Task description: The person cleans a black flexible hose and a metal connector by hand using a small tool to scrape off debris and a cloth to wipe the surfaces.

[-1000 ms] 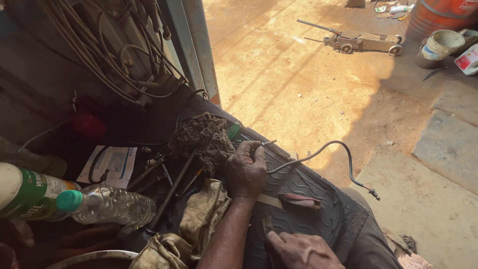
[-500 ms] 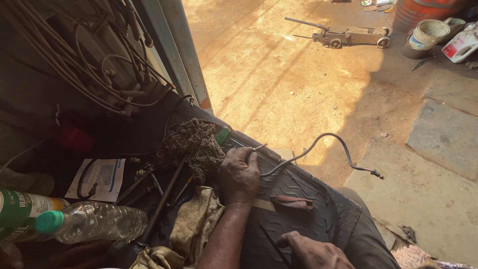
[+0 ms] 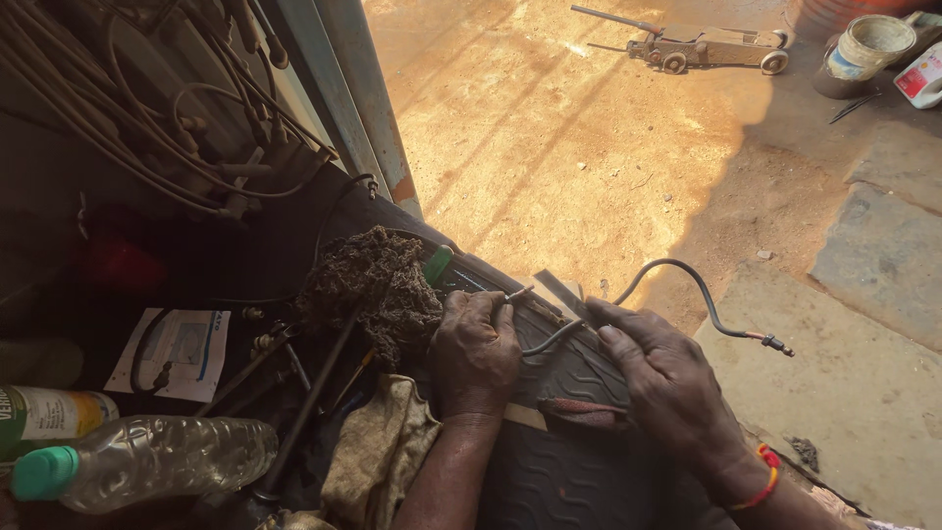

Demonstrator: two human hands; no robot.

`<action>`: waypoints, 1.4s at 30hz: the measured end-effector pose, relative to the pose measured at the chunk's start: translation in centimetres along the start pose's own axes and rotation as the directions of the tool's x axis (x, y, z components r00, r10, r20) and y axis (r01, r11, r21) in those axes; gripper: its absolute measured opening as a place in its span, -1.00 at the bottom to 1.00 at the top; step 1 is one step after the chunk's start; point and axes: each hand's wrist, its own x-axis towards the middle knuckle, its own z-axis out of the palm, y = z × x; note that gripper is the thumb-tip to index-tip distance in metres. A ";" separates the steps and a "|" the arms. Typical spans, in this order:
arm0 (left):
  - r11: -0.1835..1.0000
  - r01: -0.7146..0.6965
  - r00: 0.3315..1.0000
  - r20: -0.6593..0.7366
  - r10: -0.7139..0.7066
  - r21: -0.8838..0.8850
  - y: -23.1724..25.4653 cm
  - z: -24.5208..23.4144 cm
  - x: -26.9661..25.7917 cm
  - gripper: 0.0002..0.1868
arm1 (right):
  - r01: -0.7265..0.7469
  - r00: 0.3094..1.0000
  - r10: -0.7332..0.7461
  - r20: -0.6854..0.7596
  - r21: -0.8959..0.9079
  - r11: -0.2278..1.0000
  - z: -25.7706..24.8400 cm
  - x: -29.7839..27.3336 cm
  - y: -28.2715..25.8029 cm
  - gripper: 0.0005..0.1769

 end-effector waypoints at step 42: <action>1.000 0.011 0.999 0.034 -0.010 -0.019 -0.5 0.3 0.3 -0.88 | 0.365 0.925 -0.376 0.045 -0.369 0.855 4.5 1.9 -2.0 -0.76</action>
